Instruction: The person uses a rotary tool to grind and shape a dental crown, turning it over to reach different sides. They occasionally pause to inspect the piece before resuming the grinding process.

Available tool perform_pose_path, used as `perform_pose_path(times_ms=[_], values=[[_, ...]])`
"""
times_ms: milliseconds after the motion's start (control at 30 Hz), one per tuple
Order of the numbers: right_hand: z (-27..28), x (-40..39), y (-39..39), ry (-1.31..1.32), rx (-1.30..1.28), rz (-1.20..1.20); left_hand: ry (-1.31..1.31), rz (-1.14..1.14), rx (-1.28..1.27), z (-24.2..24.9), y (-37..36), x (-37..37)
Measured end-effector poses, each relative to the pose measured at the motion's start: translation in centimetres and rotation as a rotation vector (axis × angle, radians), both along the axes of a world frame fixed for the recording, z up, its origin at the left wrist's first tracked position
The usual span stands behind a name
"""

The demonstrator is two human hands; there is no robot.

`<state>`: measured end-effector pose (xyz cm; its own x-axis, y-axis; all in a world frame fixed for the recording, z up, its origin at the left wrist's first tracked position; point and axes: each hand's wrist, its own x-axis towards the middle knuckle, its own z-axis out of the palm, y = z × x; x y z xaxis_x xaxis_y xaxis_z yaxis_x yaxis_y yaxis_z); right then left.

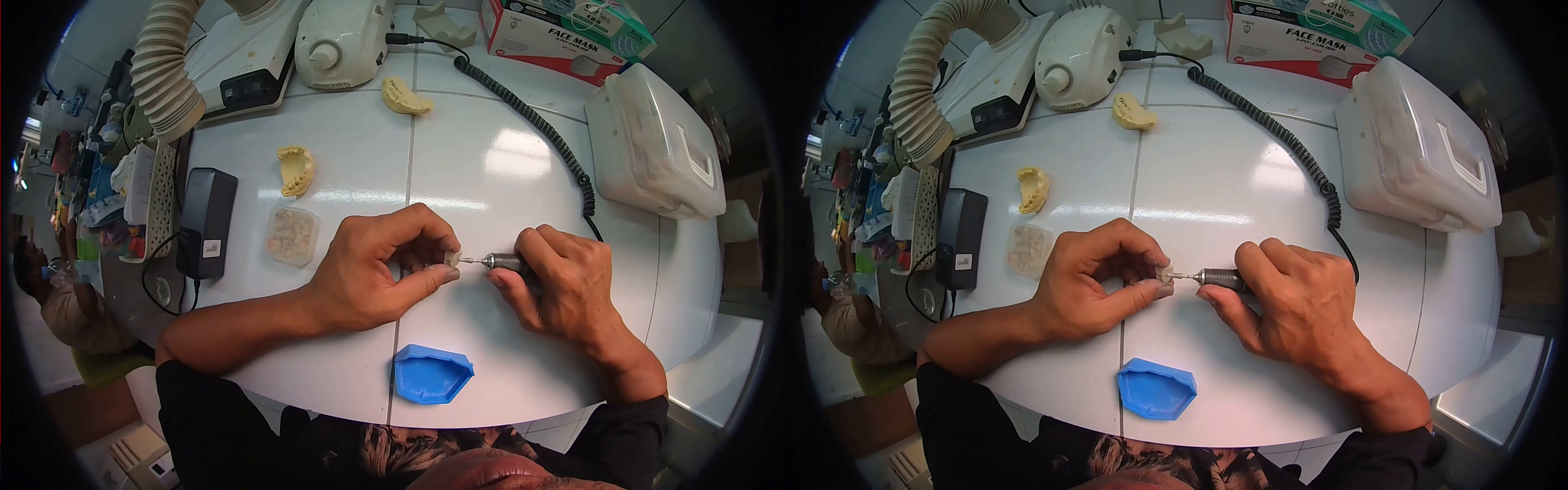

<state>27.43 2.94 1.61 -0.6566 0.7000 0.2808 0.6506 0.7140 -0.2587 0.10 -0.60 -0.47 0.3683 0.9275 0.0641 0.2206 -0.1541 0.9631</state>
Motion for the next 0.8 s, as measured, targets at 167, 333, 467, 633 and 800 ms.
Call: perform_pose_path(times_ms=[167, 333, 467, 633, 800], values=[[0.04, -0.02, 0.09, -0.016, -0.002, 0.006, 0.024, -0.012, 0.006, 0.51, 0.08, 0.06], [-0.13, 0.09, 0.06, -0.011, -0.003, 0.001, -0.001, -0.014, 0.006, 0.23, 0.05, 0.05], [-0.13, 0.13, -0.05, -0.020, -0.003, 0.001, 0.013, -0.020, -0.026, 0.53, 0.02, -0.03], [-0.15, 0.03, -0.07, -0.022, 0.000, -0.001, -0.099, 0.016, -0.130, 0.26, -0.11, 0.31], [-0.11, -0.01, -0.07, -0.014, 0.013, -0.004, -0.045, -0.024, -0.110, 0.29, -0.07, 0.02]])
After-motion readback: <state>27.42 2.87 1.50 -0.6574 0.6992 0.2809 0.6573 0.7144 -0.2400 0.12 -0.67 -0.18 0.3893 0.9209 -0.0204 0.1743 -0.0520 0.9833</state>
